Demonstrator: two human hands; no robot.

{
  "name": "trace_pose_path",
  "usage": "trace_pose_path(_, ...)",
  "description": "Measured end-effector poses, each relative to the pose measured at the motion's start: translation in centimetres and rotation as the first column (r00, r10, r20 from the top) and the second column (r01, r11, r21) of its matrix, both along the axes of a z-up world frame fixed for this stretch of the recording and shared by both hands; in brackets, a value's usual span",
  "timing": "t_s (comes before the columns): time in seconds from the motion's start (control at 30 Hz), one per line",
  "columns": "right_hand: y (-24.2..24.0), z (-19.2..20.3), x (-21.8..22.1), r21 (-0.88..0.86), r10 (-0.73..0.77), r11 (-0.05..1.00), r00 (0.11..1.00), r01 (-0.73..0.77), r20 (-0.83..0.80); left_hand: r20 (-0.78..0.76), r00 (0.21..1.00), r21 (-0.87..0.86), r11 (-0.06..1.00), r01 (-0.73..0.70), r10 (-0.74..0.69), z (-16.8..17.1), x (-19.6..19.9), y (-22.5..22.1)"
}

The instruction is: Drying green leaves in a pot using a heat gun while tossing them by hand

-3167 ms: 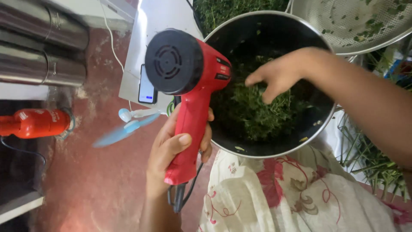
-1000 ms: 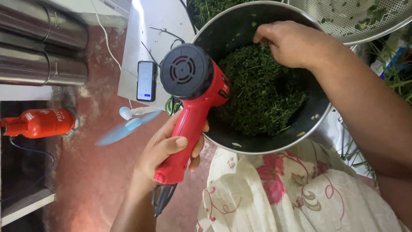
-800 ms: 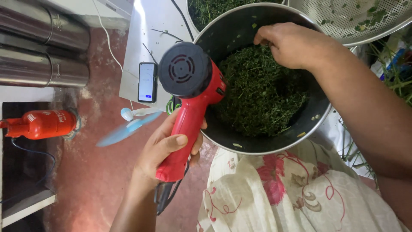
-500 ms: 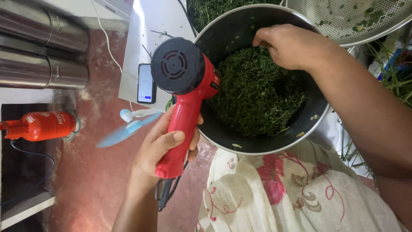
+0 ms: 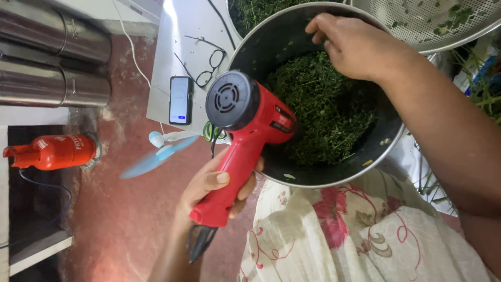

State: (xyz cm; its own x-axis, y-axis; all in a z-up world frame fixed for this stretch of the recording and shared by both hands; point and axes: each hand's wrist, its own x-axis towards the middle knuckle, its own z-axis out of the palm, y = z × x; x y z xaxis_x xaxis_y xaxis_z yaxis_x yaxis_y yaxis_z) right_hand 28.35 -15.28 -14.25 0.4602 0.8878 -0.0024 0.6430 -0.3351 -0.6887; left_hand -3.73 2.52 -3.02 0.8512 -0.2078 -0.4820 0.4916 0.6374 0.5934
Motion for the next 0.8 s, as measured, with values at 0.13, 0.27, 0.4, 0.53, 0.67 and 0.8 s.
trace_pose_path(0.13,-0.2,1.2,-0.5,0.108,-0.032,0.994,0.999,0.031,0.011,0.095,0.995,-0.209,0.978,-0.001,0.022,-1.2,1.0,-1.4)
trace_pose_path(0.27,-0.1,0.7,-0.3,0.129,-0.03,0.991,0.999,0.033,-0.022,0.212,0.975,-0.197,0.98,-0.031,0.073,-1.9,2.0,-2.6)
trace_pose_path(0.4,0.1,1.3,-0.6,0.062,-0.031,0.998,0.999,0.033,-0.022,0.235,0.965,-0.169,0.982,-0.081,0.12,-1.8,2.3,-3.2)
trace_pose_path(0.53,0.2,1.3,-0.7,0.032,-0.051,0.998,0.998,0.052,-0.034,0.249,0.951,-0.187,0.972,-0.141,0.185,-2.1,2.3,-3.6)
trace_pose_path(0.67,0.1,1.0,-0.5,0.035,-0.029,0.999,0.999,0.03,-0.029,0.237,0.968,-0.157,0.986,-0.047,0.084,-1.8,3.0,-3.7)
trace_pose_path(0.8,0.3,0.0,0.0,0.021,-0.034,0.999,0.999,0.035,-0.038,0.259,0.952,-0.17,0.978,-0.121,0.163,-2.4,3.1,-4.3)
